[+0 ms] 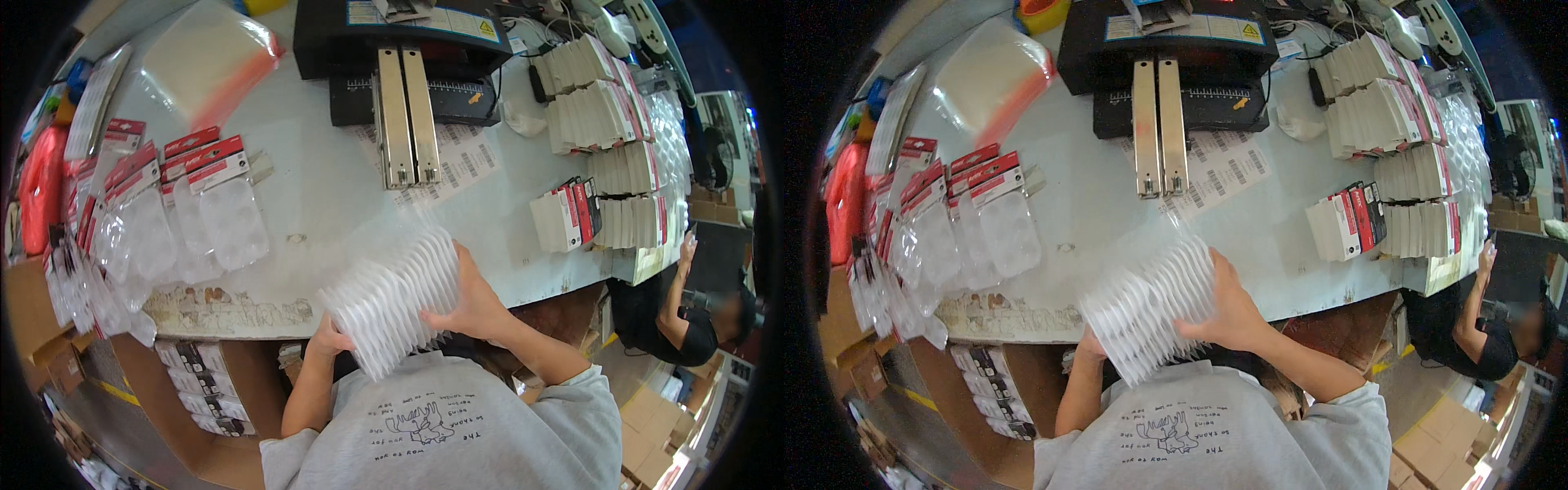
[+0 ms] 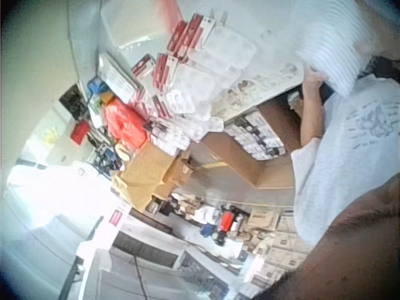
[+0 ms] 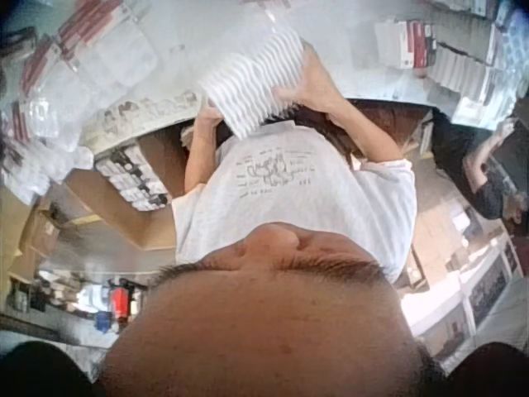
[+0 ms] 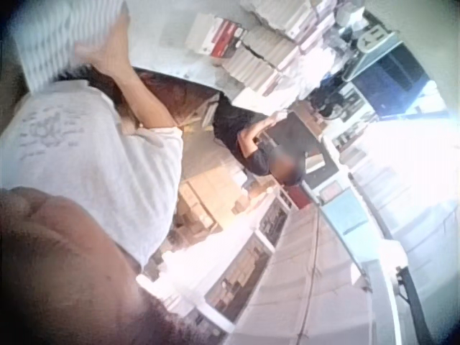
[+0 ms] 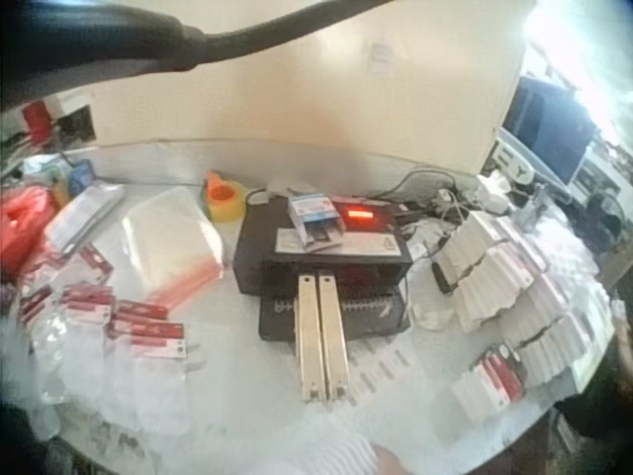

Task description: The person repeatedly picks white plastic mixing palettes from a box, places them into clear plastic bags, and seals the bags using a heat-sealing machine. The sealed packages are stacked on the table. The person occasionally retrieves more palettes from a cardboard box.

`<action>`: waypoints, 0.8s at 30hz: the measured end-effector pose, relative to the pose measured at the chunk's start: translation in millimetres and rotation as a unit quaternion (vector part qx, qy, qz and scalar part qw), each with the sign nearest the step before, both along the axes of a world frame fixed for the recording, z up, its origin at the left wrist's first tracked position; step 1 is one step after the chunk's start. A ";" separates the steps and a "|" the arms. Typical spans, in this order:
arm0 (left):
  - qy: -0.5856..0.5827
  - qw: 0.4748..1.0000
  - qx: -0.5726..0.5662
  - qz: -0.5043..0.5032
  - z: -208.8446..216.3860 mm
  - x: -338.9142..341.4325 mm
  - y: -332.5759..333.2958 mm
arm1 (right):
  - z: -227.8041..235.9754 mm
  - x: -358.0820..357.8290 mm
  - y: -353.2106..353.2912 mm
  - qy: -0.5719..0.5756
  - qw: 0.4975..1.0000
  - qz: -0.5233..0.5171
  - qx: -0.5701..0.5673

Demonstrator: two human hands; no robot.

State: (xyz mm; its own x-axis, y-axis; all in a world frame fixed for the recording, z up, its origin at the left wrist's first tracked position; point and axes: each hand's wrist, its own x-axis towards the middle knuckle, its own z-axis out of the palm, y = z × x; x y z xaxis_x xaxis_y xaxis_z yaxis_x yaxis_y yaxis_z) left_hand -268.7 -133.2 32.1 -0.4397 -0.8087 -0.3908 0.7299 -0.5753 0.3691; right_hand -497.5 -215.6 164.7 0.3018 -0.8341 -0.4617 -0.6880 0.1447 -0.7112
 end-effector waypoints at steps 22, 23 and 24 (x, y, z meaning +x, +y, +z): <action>-0.322 0.879 -0.348 0.059 75.7 -31.4 38.1 | -20.1 4.6 49.0 -0.037 0.954 -0.036 -0.295; -0.320 0.884 -0.336 0.048 67.1 -28.2 32.8 | -19.7 0.9 40.1 -0.061 0.962 -0.022 -0.266; -0.310 0.881 -0.356 0.041 57.3 -25.1 25.8 | -18.8 -1.4 31.6 -0.056 0.968 -0.033 -0.241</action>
